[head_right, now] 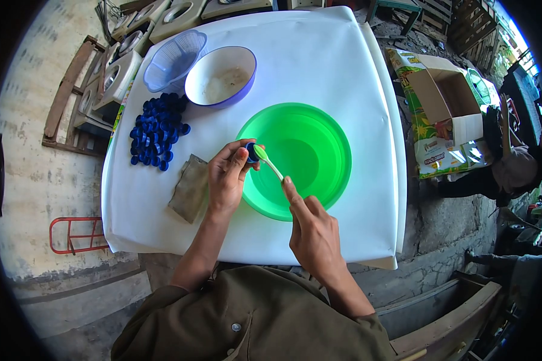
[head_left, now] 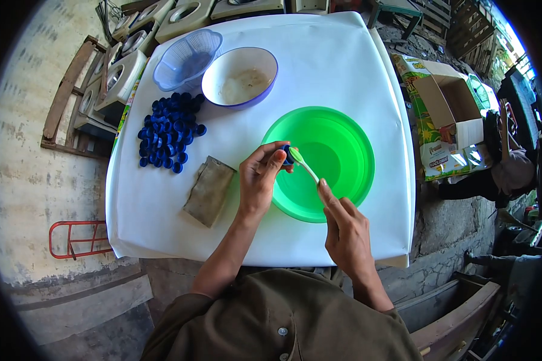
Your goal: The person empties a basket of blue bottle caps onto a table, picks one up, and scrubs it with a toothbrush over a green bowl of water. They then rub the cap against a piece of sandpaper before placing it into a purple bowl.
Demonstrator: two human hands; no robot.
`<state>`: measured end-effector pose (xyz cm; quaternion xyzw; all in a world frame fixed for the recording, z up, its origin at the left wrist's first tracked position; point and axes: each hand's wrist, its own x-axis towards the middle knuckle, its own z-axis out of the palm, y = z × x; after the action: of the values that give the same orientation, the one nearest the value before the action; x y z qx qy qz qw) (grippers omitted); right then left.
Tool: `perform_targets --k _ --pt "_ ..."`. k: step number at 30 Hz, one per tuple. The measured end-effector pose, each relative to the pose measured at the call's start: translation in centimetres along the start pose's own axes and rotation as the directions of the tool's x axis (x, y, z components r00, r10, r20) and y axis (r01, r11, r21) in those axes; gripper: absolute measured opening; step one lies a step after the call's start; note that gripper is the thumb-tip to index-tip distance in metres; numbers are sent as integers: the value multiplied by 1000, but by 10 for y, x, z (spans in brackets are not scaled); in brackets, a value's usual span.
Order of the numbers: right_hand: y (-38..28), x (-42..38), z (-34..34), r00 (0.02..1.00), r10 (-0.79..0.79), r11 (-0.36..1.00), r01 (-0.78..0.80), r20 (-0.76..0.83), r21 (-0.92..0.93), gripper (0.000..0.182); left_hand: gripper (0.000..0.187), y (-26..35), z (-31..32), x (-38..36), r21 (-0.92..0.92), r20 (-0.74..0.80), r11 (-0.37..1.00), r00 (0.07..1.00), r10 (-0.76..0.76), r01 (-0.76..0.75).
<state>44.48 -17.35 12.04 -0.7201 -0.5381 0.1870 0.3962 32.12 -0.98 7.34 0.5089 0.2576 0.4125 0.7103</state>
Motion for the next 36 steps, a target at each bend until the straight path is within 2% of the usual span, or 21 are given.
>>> perform_targets --k 2,6,9,13,17,21,24,28,29,32,33,36 --pt "1 -5 -4 999 11 1000 -11 35 5 57 29 -2 0 -2 65 2 998 1000 8 -8" --pt "-3 4 -12 999 48 999 -48 20 11 57 29 -1 0 2 30 -15 999 999 -32 32" --pt "5 4 -3 999 11 1000 -11 33 3 56 28 0 -4 8 44 -8 998 999 -49 49" --pt "5 7 -5 1000 14 998 -15 21 60 56 28 -3 3 6 -1 52 999 998 37 -37" --pt "3 7 5 1000 30 998 -30 -2 62 56 30 1 5 11 -77 18 993 996 91 -90" --pt "0 6 -3 1000 29 993 -29 1 110 56 31 -2 -1 8 -1 56 994 992 112 -112" --pt "-1 8 3 999 45 996 -47 28 75 55 33 -5 0 11 -46 13 986 987 163 -162" --pt "4 5 -4 1000 8 962 -11 12 273 53 34 -3 -4 8 4 88 979 975 204 -205" --pt "-1 8 -9 996 85 955 -91 33 283 52 34 -4 -4 8 6 70 978 976 209 -209" --pt "0 7 -2 997 70 981 -76 41 181 51 34 -9 -5 13 -1 42 965 964 261 -261" --pt "0 6 2 1000 -21 969 20 2 248 50 34 -6 -6 14 -73 57 968 968 244 -240" --pt "-1 3 -2 996 69 938 -82 50 337 52 35 -6 -8 11 -90 86 984 983 163 -156"
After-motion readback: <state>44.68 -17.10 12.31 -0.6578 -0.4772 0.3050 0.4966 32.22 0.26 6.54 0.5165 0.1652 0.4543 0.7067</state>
